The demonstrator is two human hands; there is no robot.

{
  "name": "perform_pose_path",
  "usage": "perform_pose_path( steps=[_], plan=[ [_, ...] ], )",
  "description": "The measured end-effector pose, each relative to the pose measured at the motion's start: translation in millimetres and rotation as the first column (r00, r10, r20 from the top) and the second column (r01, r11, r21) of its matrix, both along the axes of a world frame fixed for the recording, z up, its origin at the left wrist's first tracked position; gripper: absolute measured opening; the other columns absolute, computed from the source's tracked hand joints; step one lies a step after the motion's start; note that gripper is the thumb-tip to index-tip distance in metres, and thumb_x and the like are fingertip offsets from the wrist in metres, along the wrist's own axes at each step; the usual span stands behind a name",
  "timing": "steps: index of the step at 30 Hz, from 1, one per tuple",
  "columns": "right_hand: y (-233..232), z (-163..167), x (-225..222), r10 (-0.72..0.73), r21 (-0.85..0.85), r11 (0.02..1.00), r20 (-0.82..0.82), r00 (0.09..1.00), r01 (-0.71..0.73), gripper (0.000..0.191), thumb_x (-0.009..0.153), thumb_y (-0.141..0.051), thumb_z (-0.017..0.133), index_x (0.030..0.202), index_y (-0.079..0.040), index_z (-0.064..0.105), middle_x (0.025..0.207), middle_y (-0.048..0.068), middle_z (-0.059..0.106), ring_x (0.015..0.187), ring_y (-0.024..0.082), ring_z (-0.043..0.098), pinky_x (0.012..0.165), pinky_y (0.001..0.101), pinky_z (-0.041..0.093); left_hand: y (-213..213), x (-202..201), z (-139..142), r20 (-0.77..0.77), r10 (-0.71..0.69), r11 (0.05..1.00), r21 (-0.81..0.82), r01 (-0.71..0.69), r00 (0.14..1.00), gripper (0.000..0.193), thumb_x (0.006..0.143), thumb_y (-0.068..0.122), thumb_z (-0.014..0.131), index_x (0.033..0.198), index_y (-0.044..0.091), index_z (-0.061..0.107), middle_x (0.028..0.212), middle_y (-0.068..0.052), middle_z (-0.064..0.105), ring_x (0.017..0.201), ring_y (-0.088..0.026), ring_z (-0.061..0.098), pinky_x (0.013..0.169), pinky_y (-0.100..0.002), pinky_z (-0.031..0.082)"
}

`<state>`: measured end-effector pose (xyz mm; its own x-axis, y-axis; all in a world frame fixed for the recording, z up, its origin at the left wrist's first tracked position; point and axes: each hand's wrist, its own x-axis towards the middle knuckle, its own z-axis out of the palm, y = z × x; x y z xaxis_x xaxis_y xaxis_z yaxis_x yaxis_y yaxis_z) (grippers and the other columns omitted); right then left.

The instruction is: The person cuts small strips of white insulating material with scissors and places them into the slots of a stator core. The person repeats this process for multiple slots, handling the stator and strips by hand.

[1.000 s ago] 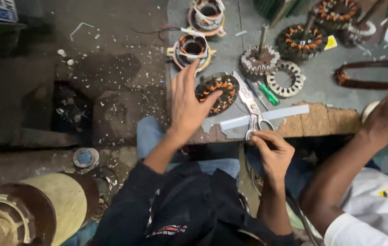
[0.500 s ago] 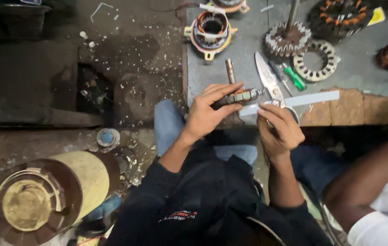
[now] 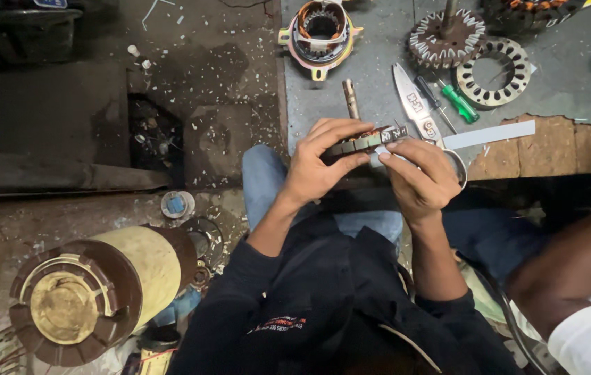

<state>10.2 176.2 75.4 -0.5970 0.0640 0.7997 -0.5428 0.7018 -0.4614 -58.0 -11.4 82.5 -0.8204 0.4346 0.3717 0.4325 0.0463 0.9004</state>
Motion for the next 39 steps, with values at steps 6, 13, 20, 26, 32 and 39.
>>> perform_pose_path(
  steps=[6,13,20,26,32,39],
  plan=[
    [1.8,9.4,-5.6,0.102,-0.138,0.986,0.053,0.993,-0.094,0.02,0.082,0.008,0.083,0.099,0.001,0.076,0.093,0.013,0.072,0.092,0.028,0.072,0.085,0.0361,0.057,0.9,-3.5,3.0,-0.068,0.001,0.999,-0.033,-0.003,0.998,0.041,0.084,0.009,0.085,0.123,0.009,0.074,0.124,-0.007,0.073,0.119,-0.024,0.065,0.108,-0.035,0.05],
    [5.2,22.3,-8.9,0.032,0.171,0.985,0.009,0.999,-0.033,0.02,0.078,0.003,0.083,0.097,-0.005,0.079,0.091,0.011,0.072,0.087,0.028,0.073,0.076,0.0366,0.059,2.8,-6.9,0.9,0.002,-0.037,0.999,0.038,0.037,0.999,0.036,0.088,0.005,0.08,0.123,0.009,0.074,0.126,-0.005,0.075,0.121,-0.023,0.068,0.11,-0.035,0.052],
    [7.7,34.6,-9.8,0.049,0.308,0.949,0.041,0.998,-0.059,0.021,0.08,0.0,0.082,0.1,-0.006,0.081,0.095,0.011,0.072,0.09,0.029,0.073,0.079,0.0372,0.061,4.1,-8.7,0.4,0.03,-0.023,0.999,0.043,0.022,0.999,0.035,0.088,0.005,0.081,0.121,0.009,0.075,0.123,-0.005,0.076,0.118,-0.022,0.068,0.108,-0.034,0.054],
    [9.4,36.9,-10.7,0.051,0.315,0.947,0.057,0.997,-0.067,0.024,0.079,0.0,0.08,0.102,-0.006,0.082,0.096,0.012,0.072,0.091,0.03,0.074,0.078,0.0369,0.06,5.4,-8.0,2.2,0.023,-0.013,0.999,0.041,0.012,1.0,0.035,0.088,0.005,0.081,0.122,0.009,0.075,0.124,-0.005,0.076,0.118,-0.021,0.069,0.108,-0.034,0.054],
    [5.8,23.0,-2.6,-0.031,0.38,0.925,0.044,0.999,0.012,0.025,0.084,0.004,0.081,0.107,-0.006,0.081,0.098,0.014,0.072,0.094,0.031,0.073,0.082,0.0392,0.061,4.1,-7.1,-7.4,0.007,-0.034,0.999,0.039,0.033,0.999,0.037,0.09,0.007,0.081,0.125,0.011,0.073,0.127,-0.004,0.075,0.122,-0.022,0.067,0.111,-0.035,0.053],
    [-4.8,27.8,14.0,-0.078,0.33,0.944,0.228,0.971,-0.002,0.018,0.102,0.003,0.079,0.113,-0.01,0.079,0.105,0.011,0.071,0.097,0.027,0.069,0.085,0.036,0.055,-8.6,-9.9,-21.8,-0.045,-0.083,0.996,0.013,0.084,0.996,0.044,0.095,0.02,0.079,0.137,0.023,0.068,0.133,0.0,0.071,0.122,-0.017,0.065,0.115,-0.034,0.051]
  ],
)
